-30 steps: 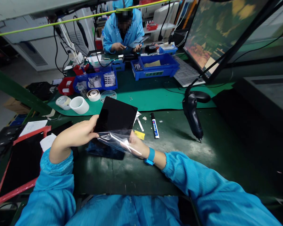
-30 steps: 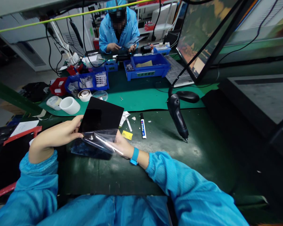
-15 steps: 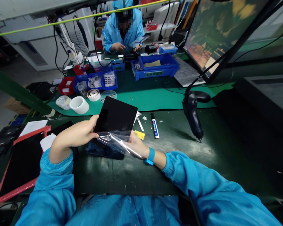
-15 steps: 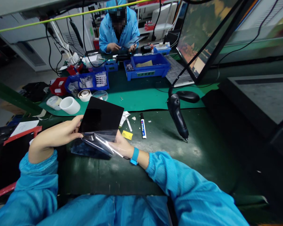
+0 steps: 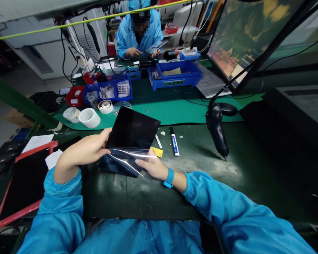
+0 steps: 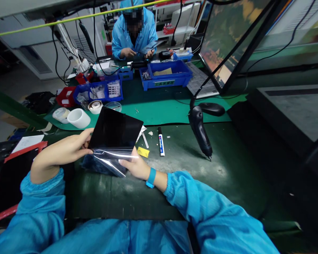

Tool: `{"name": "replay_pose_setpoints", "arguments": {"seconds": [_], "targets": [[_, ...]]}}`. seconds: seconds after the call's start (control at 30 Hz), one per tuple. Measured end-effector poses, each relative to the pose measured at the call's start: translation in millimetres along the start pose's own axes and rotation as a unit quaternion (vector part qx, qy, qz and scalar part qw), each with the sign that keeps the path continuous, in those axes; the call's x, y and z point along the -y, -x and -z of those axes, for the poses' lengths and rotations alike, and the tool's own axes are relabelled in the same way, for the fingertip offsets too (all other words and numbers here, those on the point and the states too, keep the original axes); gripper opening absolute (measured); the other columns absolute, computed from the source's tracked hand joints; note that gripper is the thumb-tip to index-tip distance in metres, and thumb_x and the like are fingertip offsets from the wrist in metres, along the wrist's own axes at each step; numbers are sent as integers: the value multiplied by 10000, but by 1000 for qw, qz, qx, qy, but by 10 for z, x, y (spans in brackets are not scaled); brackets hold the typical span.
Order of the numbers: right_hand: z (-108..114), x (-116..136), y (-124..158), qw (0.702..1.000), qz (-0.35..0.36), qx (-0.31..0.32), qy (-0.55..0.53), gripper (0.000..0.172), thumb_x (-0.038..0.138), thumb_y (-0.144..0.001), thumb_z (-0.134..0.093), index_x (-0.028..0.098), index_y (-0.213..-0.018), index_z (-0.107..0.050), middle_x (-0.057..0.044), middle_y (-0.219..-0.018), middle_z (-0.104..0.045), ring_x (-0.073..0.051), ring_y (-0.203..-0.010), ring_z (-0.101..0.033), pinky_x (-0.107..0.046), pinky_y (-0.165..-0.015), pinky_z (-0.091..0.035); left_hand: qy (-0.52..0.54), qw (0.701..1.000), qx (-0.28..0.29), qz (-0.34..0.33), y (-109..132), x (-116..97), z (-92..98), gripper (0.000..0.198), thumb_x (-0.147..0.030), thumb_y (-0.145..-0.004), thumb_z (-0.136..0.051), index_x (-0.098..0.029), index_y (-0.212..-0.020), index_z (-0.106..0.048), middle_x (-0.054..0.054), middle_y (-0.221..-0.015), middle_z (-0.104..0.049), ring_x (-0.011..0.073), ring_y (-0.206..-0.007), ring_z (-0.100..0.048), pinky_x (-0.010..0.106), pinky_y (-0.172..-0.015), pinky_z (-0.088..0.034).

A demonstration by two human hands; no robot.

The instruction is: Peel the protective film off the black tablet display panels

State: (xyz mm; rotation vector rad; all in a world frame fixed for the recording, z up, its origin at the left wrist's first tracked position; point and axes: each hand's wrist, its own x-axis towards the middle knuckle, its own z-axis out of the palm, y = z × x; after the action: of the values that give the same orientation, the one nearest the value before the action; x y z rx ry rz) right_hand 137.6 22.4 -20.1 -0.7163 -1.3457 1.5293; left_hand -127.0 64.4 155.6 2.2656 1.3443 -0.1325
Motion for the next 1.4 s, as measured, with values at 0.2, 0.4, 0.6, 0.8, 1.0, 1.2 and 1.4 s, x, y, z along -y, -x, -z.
{"name": "replay_pose_setpoints", "arguments": {"seconds": [0.2, 0.4, 0.6, 0.8, 1.0, 1.2, 1.4], "targets": [[-4, -68, 86, 993, 55, -40, 98, 598, 531, -959, -670, 224, -1450, -522, -124, -1292, -720, -276, -1210, -679, -497, -1129, -528, 7, 998, -31, -58, 45, -14, 51, 430, -346, -1004, -505, -240, -1396, -363, 26, -986, -624, 211, -861, -634, 307, -725, -427], [30, -163, 173, 973, 93, -72, 201, 334, 444, -975, -649, 221, -1214, -581, -84, -1057, -737, -232, -916, -700, -423, -889, -606, 15, 995, -26, -95, 94, -5, 52, 204, -336, -1043, -506, -224, -1205, -451, 49, -1037, -653, 213, -907, -647, 307, -749, -452], [15, -65, 161, 964, 94, -104, 226, 201, 391, -953, -665, 244, -1025, -549, -46, -916, -665, -226, -840, -653, -432, -867, -589, -12, 992, -48, -114, 112, -23, 30, 133, -329, -1056, -506, -216, -1092, -447, 66, -1035, -666, 214, -883, -667, 298, -705, -444], [7, 18, 133, 967, 69, -106, 221, 173, 387, -952, -658, 244, -999, -572, -81, -960, -682, -244, -858, -650, -429, -826, -577, 10, 993, -29, -114, 131, -59, 52, 255, -327, -1060, -501, -218, -1290, -488, 81, -1114, -697, 234, -976, -697, 292, -760, -484], [-13, -17, 56, 976, 61, -144, 150, 392, 545, -973, -614, 238, -1215, -592, -105, -1100, -701, -281, -1051, -651, -479, -1013, -550, 106, 987, 15, -121, 140, -154, 112, 686, -552, -1011, -613, -249, -1567, -349, 105, -1320, -671, 259, -1135, -688, 301, -936, -536], [3, -17, -4, 982, 27, -162, 95, 445, 621, -997, -560, 271, -1271, -577, -96, -1156, -696, -293, -1178, -625, -497, -1127, -482, 150, 983, -50, -88, -23, -265, -11, 725, -647, -935, -686, -198, -1463, -473, 43, -953, -685, 227, -812, -666, 276, -702, -517], [46, -42, -1, 982, -32, -169, 77, 401, 679, -988, -542, 279, -972, -559, -20, -820, -636, -219, -809, -591, -415, -893, -541, 243, 965, 1, -99, -78, -284, -57, 739, -526, -844, -834, -230, -1425, -484, 40, -998, -691, 216, -827, -652, 262, -670, -511]]}}
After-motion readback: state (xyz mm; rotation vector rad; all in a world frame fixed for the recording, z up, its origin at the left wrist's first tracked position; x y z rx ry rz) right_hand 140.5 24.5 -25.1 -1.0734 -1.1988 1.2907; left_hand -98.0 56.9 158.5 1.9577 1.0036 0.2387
